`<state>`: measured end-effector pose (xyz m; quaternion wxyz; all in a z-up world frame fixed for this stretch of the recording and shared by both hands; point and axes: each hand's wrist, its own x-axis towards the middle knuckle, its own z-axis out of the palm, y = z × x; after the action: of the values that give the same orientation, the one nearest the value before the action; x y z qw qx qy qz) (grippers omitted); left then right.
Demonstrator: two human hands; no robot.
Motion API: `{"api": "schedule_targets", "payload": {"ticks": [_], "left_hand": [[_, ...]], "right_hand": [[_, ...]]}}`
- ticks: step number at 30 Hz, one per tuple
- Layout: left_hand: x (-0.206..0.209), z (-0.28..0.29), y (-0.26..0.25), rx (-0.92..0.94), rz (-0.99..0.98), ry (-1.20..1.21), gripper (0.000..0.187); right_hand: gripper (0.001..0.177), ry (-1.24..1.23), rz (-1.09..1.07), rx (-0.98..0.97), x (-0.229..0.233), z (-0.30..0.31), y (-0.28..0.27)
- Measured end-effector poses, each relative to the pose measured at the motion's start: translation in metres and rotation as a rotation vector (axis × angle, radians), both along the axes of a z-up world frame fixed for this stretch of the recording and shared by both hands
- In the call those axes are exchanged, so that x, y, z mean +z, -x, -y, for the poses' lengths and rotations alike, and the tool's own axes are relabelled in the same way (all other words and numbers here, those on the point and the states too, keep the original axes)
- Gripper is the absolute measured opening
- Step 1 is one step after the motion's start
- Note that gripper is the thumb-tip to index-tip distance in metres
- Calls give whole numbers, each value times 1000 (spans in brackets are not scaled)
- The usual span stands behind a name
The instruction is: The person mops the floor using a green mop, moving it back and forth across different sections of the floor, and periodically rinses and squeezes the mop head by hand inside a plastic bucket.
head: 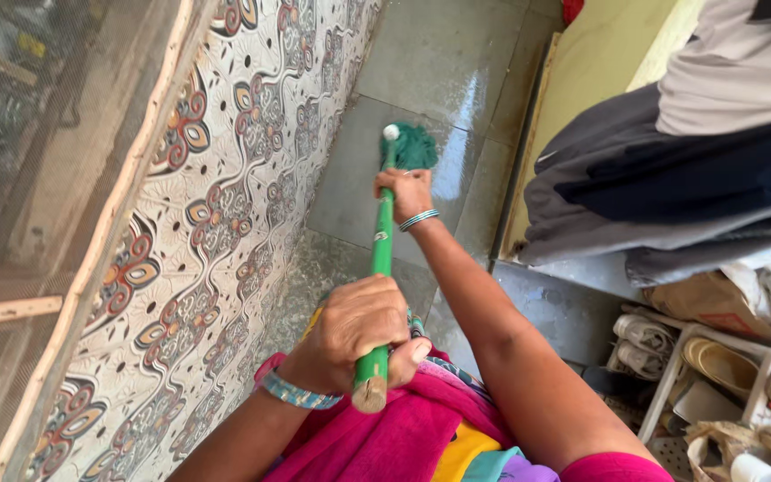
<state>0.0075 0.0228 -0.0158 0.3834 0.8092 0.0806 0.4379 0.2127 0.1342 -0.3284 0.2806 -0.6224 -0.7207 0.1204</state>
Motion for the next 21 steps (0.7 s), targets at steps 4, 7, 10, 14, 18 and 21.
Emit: {"api": "schedule_targets", "payload": {"ticks": [4,7,10,14,18,21], "left_hand": [[-19,-44,-16,-37,63,-5,27],[-25,-92,-25,-52,121,-3,22],[-21,-148,-29,-83,246,173,18],[-16,-231,-51,-40,404,612,38],[-10,-305,-99,-105,550,723,40],[1,-343,-129,-103,599,686,39]], "right_hand": [[14,-21,54,-112,-3,-27,-35],[15,-8,78,-255,2,-47,-56],[17,-47,124,-394,13,-66,-72],[20,-50,221,-530,32,-72,-87],[30,69,173,-614,52,-80,-75],[34,62,136,-639,63,-94,-70]]}}
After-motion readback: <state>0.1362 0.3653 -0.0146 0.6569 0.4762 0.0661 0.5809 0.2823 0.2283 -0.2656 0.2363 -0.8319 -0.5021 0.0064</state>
